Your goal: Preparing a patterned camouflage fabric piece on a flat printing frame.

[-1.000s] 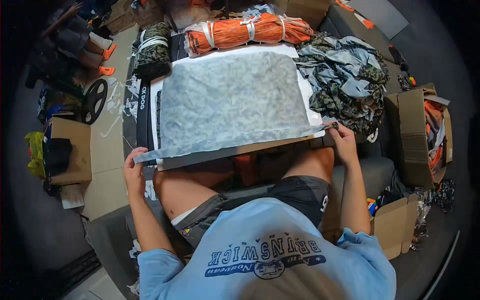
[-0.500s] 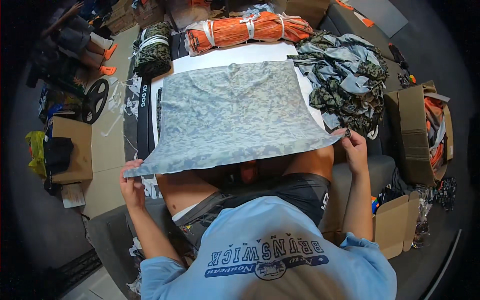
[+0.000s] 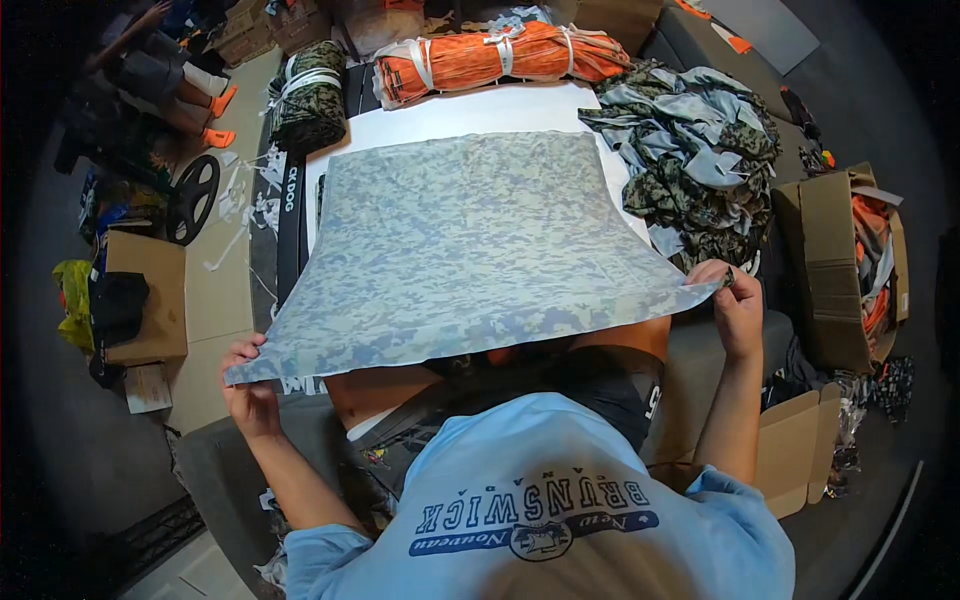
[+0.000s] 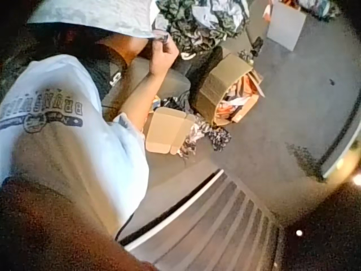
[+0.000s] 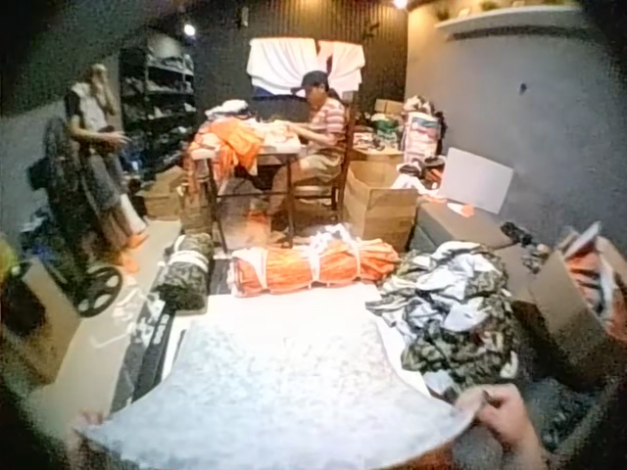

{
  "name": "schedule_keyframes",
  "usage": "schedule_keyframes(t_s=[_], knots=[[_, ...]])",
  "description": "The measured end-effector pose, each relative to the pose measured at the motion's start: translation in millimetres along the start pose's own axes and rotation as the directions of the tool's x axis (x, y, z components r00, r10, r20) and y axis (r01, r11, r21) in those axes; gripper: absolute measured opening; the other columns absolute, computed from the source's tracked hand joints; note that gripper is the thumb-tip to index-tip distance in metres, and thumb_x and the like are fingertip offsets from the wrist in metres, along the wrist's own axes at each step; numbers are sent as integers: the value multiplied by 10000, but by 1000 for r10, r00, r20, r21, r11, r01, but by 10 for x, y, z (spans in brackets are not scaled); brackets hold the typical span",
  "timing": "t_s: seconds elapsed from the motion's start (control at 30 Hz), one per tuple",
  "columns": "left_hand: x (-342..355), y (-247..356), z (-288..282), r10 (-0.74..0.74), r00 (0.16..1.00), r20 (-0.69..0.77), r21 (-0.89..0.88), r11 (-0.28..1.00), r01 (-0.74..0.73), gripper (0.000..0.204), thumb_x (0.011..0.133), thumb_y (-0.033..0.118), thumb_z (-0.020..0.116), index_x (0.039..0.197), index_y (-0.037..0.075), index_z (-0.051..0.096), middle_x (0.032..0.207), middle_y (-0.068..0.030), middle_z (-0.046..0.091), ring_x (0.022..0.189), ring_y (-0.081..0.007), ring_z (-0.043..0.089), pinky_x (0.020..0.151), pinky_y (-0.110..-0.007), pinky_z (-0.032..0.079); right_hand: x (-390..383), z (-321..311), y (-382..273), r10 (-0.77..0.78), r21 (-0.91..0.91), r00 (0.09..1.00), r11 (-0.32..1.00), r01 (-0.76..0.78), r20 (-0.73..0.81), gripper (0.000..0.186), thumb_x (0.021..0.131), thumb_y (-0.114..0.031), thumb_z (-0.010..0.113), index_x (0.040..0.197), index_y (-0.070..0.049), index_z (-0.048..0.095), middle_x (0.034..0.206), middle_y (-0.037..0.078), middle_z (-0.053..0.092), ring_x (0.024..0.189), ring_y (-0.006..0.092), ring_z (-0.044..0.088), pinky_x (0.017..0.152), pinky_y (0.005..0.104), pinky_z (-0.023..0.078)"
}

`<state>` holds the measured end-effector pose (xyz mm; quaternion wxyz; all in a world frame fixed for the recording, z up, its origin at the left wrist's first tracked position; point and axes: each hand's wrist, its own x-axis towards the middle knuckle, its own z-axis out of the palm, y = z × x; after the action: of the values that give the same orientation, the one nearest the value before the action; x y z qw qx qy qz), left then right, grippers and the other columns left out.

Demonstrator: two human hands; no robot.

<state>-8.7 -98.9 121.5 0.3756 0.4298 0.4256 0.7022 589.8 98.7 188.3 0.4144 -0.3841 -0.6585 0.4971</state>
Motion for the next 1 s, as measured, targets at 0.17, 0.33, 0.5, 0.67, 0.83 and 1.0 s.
schedule_keyframes(t_s=[0.17,0.33,0.5,0.67,0.83,1.0], knots=[[-23,83,-56,36,998,54,1,999,-37,219,952,302,622,1089,133,597,1144,-63,532,1198,-310,465,1081,-470,327,5,18,-18,-38,98,999,994,38,-4,408,927,-412,679,851,-14,630,891,126,644,844,260,572,795,346,432],[22,135,-53,61,994,94,14,998,-62,241,951,323,625,1116,148,603,1143,-52,520,1216,-311,447,1081,-475,325,68,54,-31,-74,155,997,985,74,-2,338,946,-345,667,865,-20,622,882,98,638,841,217,568,784,309,426],[193,13,16,0,998,58,13,1000,0,274,972,289,599,1174,103,590,1143,-87,553,1145,-279,503,1041,-429,372,170,98,117,122,100,971,990,-103,-207,249,970,-256,634,855,-37,617,868,45,619,839,133,542,760,241,404],[725,-468,-224,-309,911,-273,-9,948,319,256,1010,174,573,1214,20,580,1100,-59,646,942,-126,600,849,-235,444,709,210,487,234,7,927,970,-242,-294,208,979,-224,619,842,-67,627,798,-25,574,740,49,472,671,184,364],[1657,-1048,-205,-444,865,-234,143,864,483,241,981,256,632,1121,61,654,962,-28,659,786,-79,557,700,-222,422,1482,317,1063,360,8,895,928,-371,-263,264,959,-296,658,801,-88,617,690,-35,530,594,64,416,553,219,334],[2347,-1479,-68,-638,730,-244,258,683,683,243,950,326,669,1033,99,692,779,10,619,641,-68,510,575,-202,381,2136,250,1721,428,-225,841,830,-511,-331,308,937,-316,673,748,-84,597,644,-21,510,542,97,402,520,249,332]])
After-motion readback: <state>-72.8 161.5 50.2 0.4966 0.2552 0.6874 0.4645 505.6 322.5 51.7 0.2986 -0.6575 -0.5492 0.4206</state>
